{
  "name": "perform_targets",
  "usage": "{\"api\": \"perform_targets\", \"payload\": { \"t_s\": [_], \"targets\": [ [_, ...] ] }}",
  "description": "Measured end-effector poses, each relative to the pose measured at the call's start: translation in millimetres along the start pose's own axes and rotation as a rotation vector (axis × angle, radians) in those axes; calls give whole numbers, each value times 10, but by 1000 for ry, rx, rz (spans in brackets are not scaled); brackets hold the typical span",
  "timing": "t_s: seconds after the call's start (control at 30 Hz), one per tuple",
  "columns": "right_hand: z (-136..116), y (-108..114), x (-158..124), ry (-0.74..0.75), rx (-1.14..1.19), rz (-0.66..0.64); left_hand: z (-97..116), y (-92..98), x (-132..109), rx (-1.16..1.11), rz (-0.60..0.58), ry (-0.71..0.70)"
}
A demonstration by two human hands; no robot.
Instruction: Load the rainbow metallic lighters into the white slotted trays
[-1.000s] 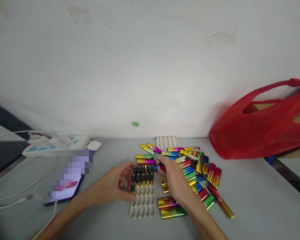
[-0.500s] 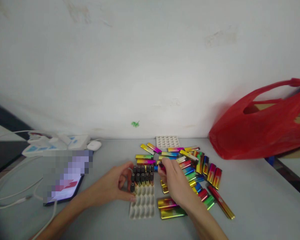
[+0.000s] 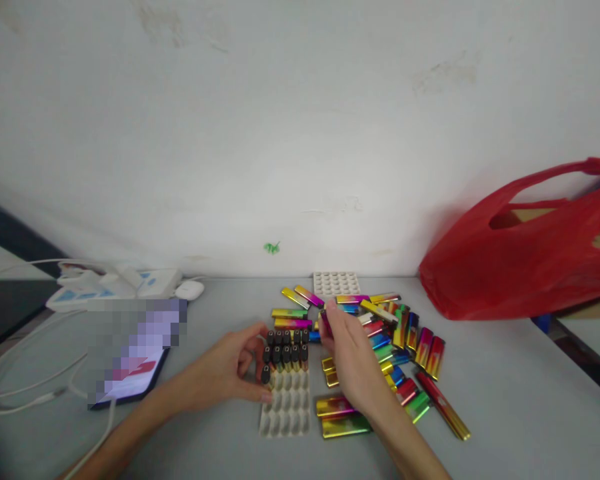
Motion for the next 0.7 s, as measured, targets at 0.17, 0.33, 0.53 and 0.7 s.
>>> {"api": "perform_targets", "payload": {
  "t_s": [0.17, 0.33, 0.53, 0.7],
  "targets": [
    [-228, 29, -41, 83, 60, 33, 6, -1, 4, 7, -11, -7],
    [-417, 92, -93, 191, 60, 30, -11, 3, 3, 9, 0, -1],
    [-620, 204, -197, 394, -19, -22, -9, -10, 3, -8, -9, 10],
    [-715, 82, -287, 493, -93, -253, -32, -14, 9, -24, -19, -9]
  ]
}}
Point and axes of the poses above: each hand's wrist, its own x-axis towards the middle knuckle, its own y-axis out of the back of the hand, z = x × y, the point moved 7 cm from there along x, towards the middle knuckle, and after that the axes turned 15 degrees about -x, right-handed, at the moved point
